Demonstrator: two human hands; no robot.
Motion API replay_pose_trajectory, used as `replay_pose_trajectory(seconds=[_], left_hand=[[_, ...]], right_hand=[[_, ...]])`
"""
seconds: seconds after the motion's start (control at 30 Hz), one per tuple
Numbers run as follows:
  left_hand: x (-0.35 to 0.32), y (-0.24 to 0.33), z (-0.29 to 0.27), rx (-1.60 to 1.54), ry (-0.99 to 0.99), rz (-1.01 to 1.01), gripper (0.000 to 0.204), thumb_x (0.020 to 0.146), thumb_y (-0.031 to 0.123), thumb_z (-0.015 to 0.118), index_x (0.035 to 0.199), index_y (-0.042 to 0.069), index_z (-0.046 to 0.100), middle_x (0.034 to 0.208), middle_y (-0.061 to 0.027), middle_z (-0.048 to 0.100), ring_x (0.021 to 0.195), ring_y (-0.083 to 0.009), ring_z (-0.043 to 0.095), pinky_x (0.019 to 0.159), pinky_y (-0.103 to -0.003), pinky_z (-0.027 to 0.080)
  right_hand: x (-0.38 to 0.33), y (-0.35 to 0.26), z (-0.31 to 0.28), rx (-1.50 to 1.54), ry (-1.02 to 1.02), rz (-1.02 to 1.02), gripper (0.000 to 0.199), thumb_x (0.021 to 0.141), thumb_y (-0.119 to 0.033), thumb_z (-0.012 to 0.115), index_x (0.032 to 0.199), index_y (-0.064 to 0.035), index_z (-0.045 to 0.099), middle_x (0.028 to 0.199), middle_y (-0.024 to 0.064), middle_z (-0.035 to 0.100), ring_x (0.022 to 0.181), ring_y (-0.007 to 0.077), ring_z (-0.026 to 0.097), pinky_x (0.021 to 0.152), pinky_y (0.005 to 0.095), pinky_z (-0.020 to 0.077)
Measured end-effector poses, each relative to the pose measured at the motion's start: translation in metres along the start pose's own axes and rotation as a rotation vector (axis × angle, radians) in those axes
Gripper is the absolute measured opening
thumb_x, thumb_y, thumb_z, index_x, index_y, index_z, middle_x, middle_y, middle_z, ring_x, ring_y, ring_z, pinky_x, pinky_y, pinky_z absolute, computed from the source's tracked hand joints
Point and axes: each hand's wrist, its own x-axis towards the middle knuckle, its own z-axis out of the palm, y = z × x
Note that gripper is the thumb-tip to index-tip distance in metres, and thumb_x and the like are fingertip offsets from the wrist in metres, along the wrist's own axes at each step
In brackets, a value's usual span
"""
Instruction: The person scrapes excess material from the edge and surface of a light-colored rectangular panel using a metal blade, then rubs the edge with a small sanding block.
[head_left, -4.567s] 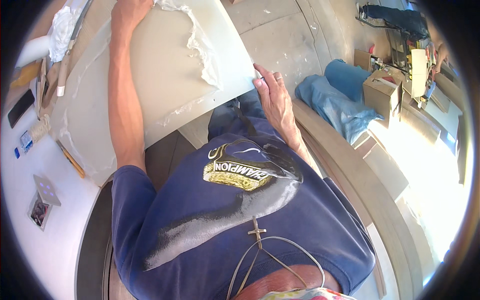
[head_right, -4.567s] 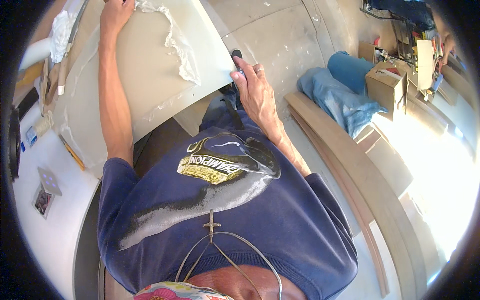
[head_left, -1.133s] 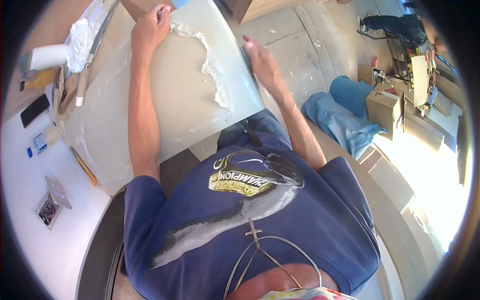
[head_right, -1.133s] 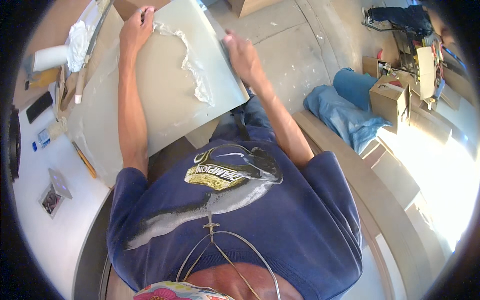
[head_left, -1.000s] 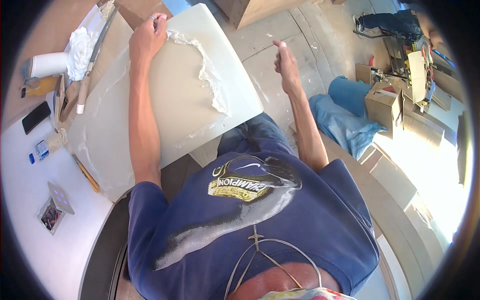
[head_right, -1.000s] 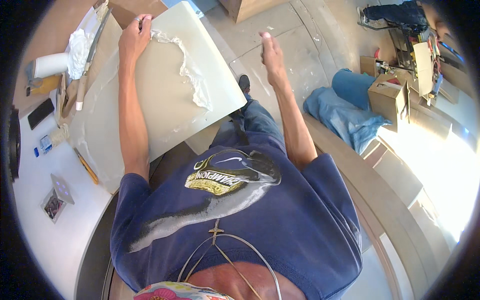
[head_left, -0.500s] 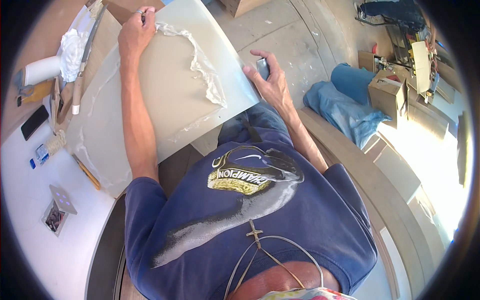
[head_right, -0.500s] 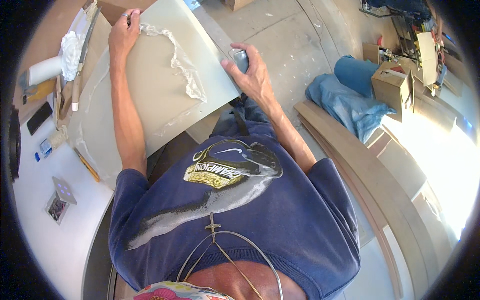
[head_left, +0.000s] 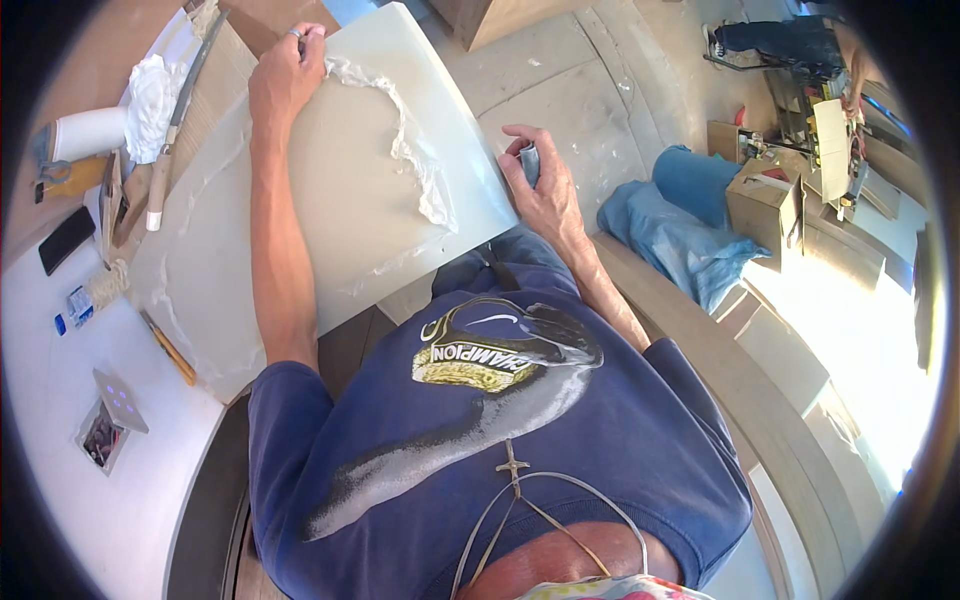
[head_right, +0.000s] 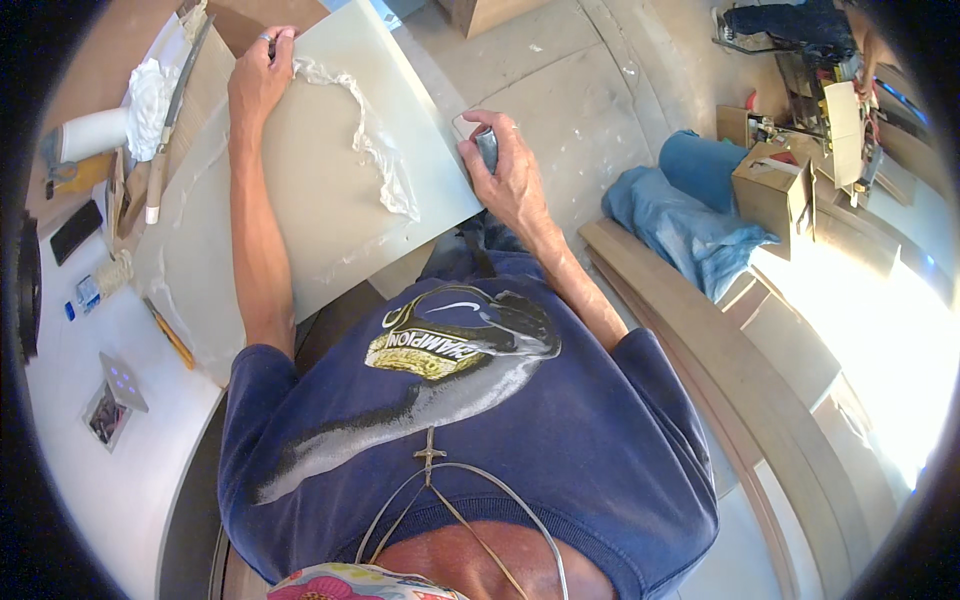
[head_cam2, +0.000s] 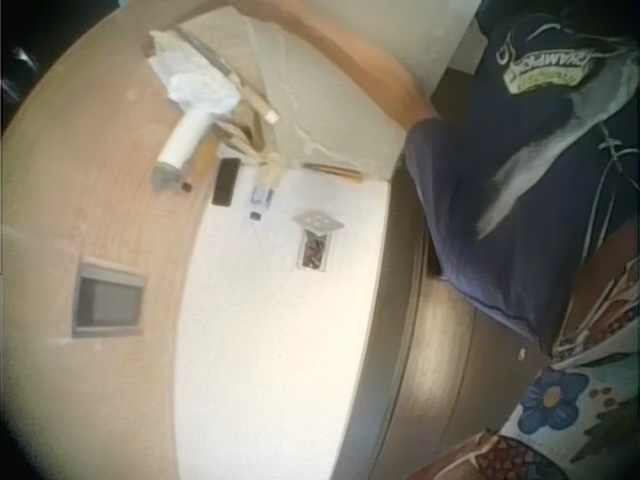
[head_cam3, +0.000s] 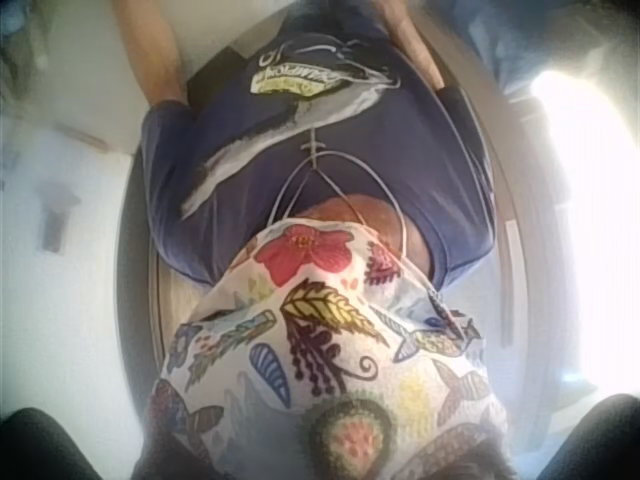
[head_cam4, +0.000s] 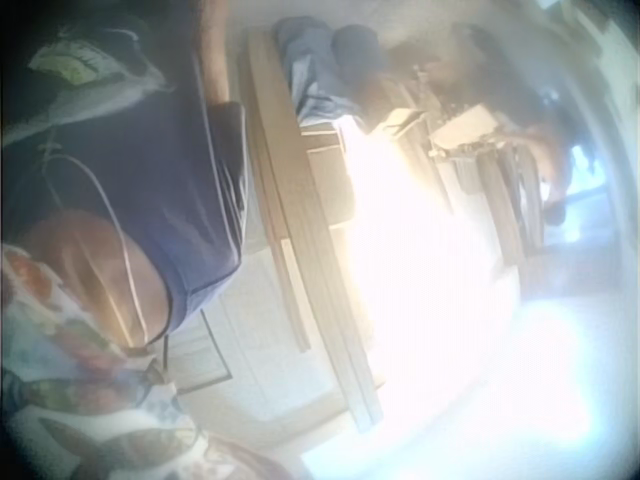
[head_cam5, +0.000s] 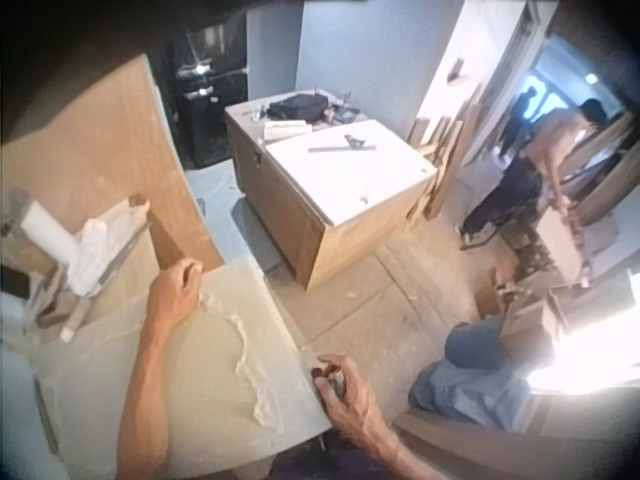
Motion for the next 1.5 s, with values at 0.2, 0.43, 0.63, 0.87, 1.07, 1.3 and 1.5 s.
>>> replay_pose_trajectory(seconds=[0.2, 0.43, 0.63, 0.87, 1.07, 1.3, 1.5], left_hand=[[-0.001, -0.017, 0.008, -0.103, 0.038, 0.078, 0.040, 0.105, 0.039, 0.051, 0.124, 0.009, 0.069, 0.115, -0.0180, 0.073, 0.108, -0.0395, 0.068, 0.091, -0.045, 0.052], [-0.009, 0.005, 0.001, 0.014, 0.068, 0.106, 0.034, 0.107, 0.034, 0.049, 0.117, 0.009, 0.070, 0.103, -0.0193, 0.074, 0.095, -0.0404, 0.071, 0.080, -0.048, 0.053], [-0.006, -0.001, 0.001, 0.016, 0.115, 0.148, 0.034, 0.107, 0.034, 0.049, 0.116, 0.009, 0.070, 0.093, -0.0203, 0.074, 0.086, -0.0407, 0.070, 0.075, -0.049, 0.053], [-0.008, -0.006, 0.005, 0.016, 0.080, 0.084, 0.034, 0.107, 0.035, 0.049, 0.117, 0.010, 0.070, 0.095, -0.0194, 0.074, 0.090, -0.0400, 0.071, 0.077, -0.049, 0.053], [-0.003, 0.003, 0.002, 0.022, 0.053, 0.091, 0.038, 0.106, 0.038, 0.048, 0.117, 0.009, 0.070, 0.101, -0.0190, 0.074, 0.096, -0.0431, 0.069, 0.083, -0.051, 0.053], [-0.004, -0.021, 0.001, 0.046, 0.073, 0.052, 0.044, 0.105, 0.045, 0.045, 0.121, 0.013, 0.071, 0.100, -0.0204, 0.075, 0.098, -0.0435, 0.069, 0.085, -0.051, 0.053], [-0.004, -0.009, 0.005, 0.067, 0.061, 0.063, 0.045, 0.103, 0.048, 0.045, 0.121, 0.016, 0.071, 0.096, -0.0161, 0.076, 0.096, -0.0399, 0.071, 0.086, -0.047, 0.053]], right_hand=[[-0.001, -0.010, -0.030, -0.305, -0.215, -0.439, 0.029, 0.086, -0.014, 0.070, 0.114, -0.0162, 0.068, 0.111, 0.0103, 0.066, 0.106, 0.0346, 0.065, 0.092, 0.0476, 0.0521], [0.011, 0.002, -0.038, -0.276, -0.341, -0.553, 0.024, 0.086, -0.010, 0.068, 0.109, -0.0148, 0.064, 0.104, 0.0095, 0.065, 0.095, 0.0339, 0.066, 0.084, 0.0476, 0.0525], [0.015, 0.001, -0.032, -0.180, -0.326, -0.575, 0.019, 0.087, -0.009, 0.066, 0.105, -0.0132, 0.065, 0.100, 0.0102, 0.065, 0.092, 0.0354, 0.066, 0.081, 0.0478, 0.0514], [0.015, -0.001, -0.033, -0.214, -0.364, -0.476, 0.022, 0.087, -0.007, 0.065, 0.108, -0.0114, 0.065, 0.102, 0.0106, 0.067, 0.094, 0.0360, 0.066, 0.081, 0.0467, 0.0522], [0.008, 0.002, -0.036, -0.167, -0.356, -0.464, 0.021, 0.085, -0.006, 0.066, 0.105, -0.0121, 0.068, 0.105, 0.0091, 0.069, 0.094, 0.0351, 0.067, 0.082, 0.0448, 0.0543], [0.015, 0.008, -0.020, -0.164, -0.305, -0.498, 0.021, 0.086, 0.001, 0.068, 0.105, -0.0086, 0.072, 0.100, 0.0107, 0.071, 0.092, 0.0304, 0.070, 0.082, 0.0375, 0.0557], [0.005, 0.003, -0.023, -0.183, -0.287, -0.426, 0.023, 0.083, -0.001, 0.068, 0.103, -0.0125, 0.071, 0.096, 0.0084, 0.070, 0.090, 0.0322, 0.068, 0.080, 0.0410, 0.0539]])
